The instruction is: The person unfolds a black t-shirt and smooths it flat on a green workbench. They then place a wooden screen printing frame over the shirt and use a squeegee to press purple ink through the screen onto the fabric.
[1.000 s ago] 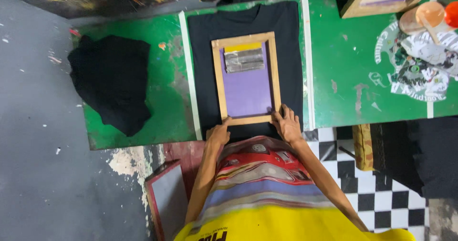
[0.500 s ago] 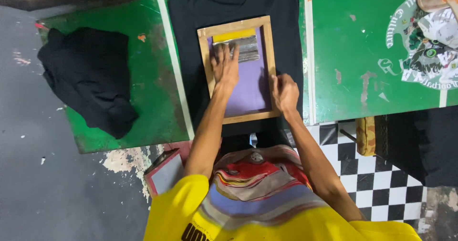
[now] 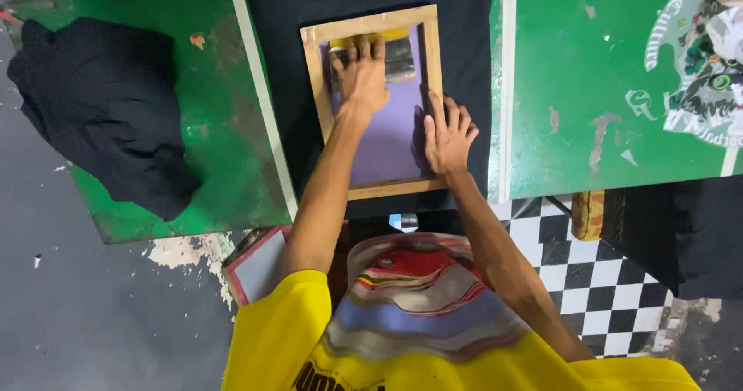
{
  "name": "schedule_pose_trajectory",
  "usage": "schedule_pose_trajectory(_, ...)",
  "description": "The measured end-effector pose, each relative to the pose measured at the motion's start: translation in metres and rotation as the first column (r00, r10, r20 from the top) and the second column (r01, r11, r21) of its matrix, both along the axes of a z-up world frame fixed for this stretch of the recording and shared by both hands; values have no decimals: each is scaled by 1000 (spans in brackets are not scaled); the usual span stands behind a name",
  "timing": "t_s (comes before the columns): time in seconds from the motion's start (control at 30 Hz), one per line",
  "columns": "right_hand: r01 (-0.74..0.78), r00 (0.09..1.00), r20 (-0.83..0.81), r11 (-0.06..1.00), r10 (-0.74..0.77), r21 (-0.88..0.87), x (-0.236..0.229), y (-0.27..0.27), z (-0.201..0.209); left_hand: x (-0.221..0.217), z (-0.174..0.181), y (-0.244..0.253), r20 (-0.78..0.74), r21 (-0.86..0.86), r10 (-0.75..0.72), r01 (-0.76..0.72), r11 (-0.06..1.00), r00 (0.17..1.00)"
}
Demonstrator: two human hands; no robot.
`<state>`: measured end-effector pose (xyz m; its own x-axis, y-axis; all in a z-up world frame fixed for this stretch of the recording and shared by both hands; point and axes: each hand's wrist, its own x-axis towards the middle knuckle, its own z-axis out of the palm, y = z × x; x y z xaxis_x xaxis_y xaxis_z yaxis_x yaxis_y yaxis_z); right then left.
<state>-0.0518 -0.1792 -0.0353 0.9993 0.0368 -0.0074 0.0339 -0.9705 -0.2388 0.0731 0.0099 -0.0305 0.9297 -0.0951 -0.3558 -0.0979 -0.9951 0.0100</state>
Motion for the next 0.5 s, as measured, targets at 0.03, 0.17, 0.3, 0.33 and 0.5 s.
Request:
schedule_pose_trajectory(0.03, -8, 1000, -12, 1000, 8, -8, 3, -1, 0, 12, 8, 3, -40, -38, -13, 11, 999, 999)
schedule_pose_trajectory(0.17, 33, 999, 19, 999, -33, -14, 5, 2, -9, 37, -6, 1, -176, -58, -21, 11, 998, 984)
schedule_pose_trajectory(0.3, 31, 999, -10, 998, -31, 60, 9, 3, -3, 28, -17, -15, -141, 6, -53, 54, 999, 989)
schedule_pose_trajectory(0.33, 43, 998, 36, 998, -45, 55, 10, 5, -1, 23, -31, -19, -90, 71, -27, 33, 997, 996)
schedule_pose_trajectory(0.5, 37, 997, 71, 998, -40, 43, 9, 5, 3, 10, -20, -26, -219, -12, 76, -80, 997, 973)
